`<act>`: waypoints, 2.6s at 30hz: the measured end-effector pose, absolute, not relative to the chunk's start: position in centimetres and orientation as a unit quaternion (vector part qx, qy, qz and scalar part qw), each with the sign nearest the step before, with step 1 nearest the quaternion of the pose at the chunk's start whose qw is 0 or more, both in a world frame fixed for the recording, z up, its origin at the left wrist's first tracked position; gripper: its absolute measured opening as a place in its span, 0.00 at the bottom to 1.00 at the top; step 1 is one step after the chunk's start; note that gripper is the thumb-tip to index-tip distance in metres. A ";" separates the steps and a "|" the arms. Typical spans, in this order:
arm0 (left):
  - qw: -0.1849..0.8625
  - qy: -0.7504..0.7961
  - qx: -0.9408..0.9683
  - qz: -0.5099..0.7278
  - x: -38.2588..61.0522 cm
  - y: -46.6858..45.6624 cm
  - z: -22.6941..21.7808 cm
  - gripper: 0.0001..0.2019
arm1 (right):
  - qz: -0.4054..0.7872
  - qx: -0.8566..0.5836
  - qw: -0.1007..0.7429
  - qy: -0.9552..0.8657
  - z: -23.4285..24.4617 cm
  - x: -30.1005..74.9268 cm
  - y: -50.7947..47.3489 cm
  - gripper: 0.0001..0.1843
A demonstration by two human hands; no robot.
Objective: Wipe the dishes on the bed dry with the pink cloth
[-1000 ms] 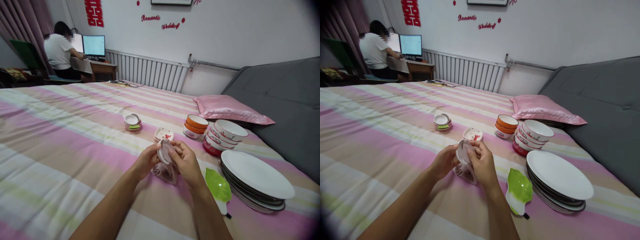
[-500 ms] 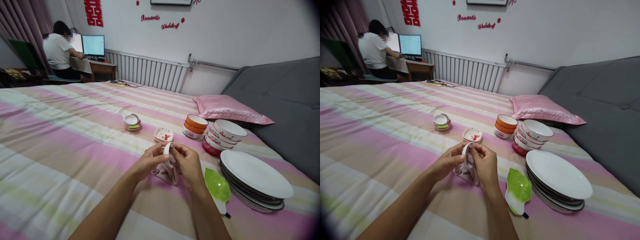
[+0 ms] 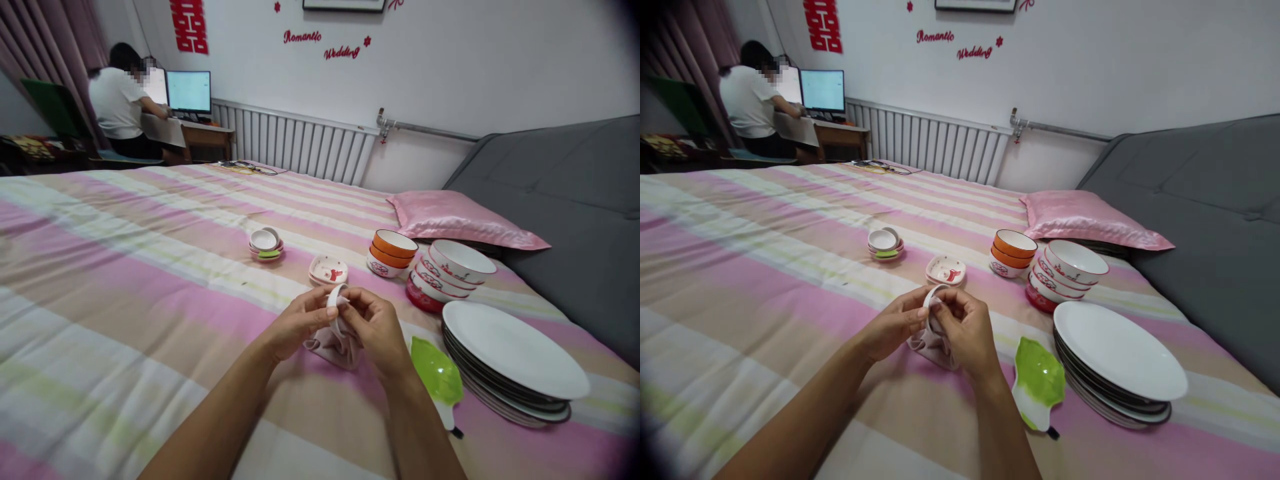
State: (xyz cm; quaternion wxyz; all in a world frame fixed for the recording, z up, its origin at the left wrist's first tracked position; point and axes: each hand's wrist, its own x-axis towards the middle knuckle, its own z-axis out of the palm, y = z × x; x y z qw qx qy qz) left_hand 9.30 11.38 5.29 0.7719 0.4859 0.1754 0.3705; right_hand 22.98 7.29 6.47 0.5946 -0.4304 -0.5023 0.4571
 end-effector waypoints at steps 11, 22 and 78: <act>0.748 0.180 0.498 0.399 9.4 11.5 5.0 0.22 | 0.418 -0.446 0.480 -0.629 7.2 24.6 6.8 0.08; 0.734 0.166 0.512 0.415 9.5 11.6 4.7 0.23 | 0.172 -0.517 0.445 -0.711 7.5 25.1 6.8 0.10; 0.749 0.172 0.502 0.397 9.5 11.5 4.9 0.11 | 0.181 -0.480 0.395 -0.762 7.4 24.6 6.5 0.10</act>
